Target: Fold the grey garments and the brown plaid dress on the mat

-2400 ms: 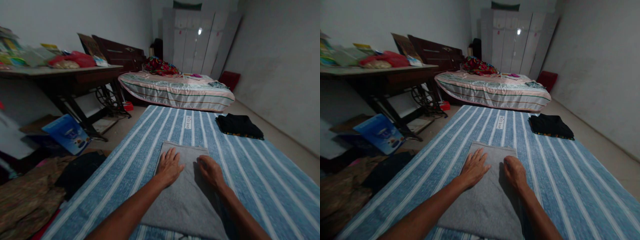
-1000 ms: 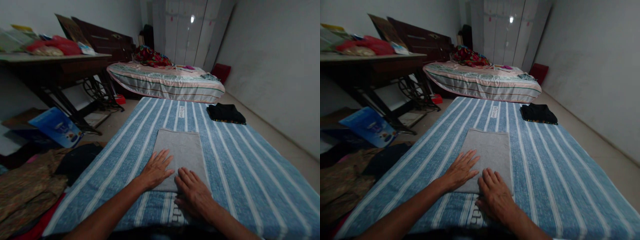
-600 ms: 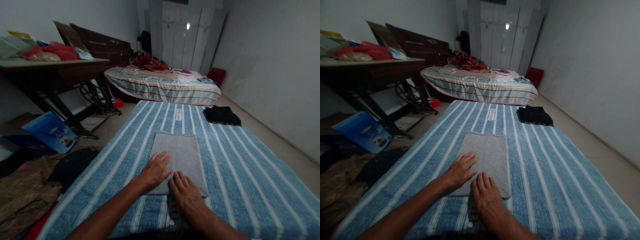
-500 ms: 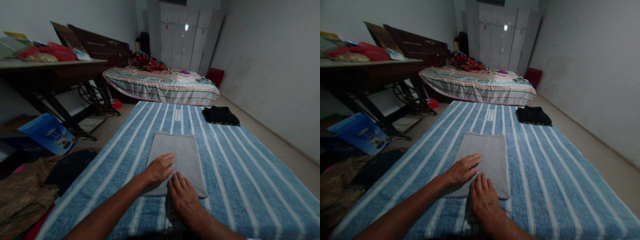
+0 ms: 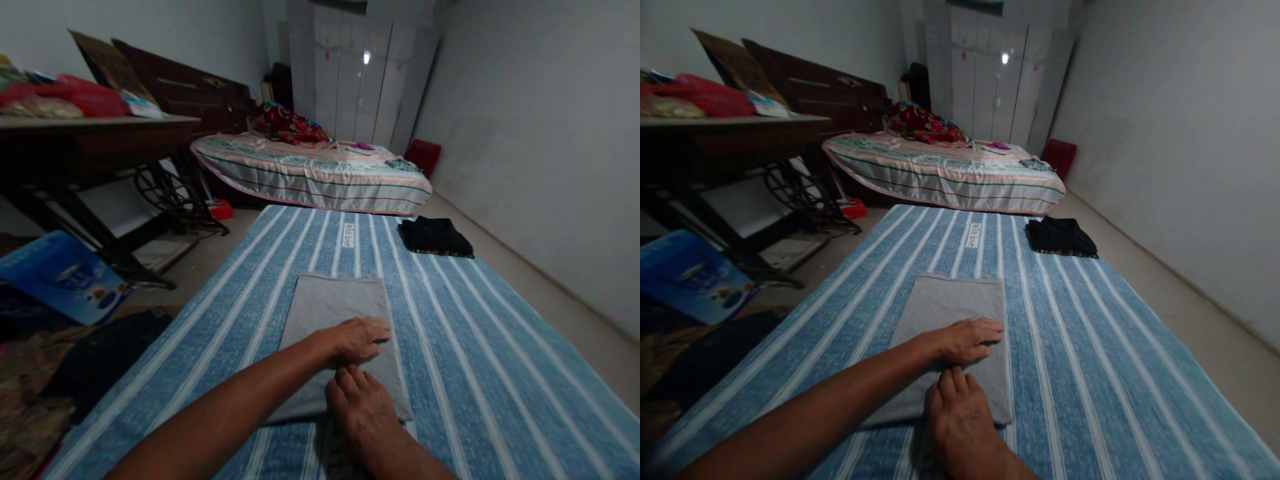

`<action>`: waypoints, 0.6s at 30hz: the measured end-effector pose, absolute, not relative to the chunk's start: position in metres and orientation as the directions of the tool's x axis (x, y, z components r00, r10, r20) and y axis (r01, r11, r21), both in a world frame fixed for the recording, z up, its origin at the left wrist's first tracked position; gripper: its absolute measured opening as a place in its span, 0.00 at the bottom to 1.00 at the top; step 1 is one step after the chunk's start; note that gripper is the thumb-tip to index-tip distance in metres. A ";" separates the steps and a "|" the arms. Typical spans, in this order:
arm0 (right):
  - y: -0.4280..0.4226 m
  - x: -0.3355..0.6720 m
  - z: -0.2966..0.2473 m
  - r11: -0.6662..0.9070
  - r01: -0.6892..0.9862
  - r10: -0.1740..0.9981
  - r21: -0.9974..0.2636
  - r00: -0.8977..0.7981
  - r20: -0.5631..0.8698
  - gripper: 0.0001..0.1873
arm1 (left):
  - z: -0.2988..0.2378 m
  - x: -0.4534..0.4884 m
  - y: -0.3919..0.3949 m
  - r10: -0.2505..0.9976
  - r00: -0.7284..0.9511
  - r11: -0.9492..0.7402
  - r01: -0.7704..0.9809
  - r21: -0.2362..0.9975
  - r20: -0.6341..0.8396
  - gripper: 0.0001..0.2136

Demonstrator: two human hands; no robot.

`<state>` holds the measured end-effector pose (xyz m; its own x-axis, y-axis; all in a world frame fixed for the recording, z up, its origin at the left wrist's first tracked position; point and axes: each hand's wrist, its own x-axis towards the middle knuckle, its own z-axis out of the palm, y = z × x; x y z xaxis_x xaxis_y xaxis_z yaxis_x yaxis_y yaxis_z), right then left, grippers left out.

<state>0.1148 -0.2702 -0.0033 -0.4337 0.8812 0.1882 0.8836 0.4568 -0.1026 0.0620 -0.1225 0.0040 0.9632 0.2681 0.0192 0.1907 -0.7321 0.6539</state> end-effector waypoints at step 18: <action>-0.050 0.183 0.109 -0.033 0.685 0.782 -0.727 -0.435 -0.446 0.03 | 0.026 -0.054 -0.069 0.677 0.604 0.614 -0.151 0.775 -0.420 0.30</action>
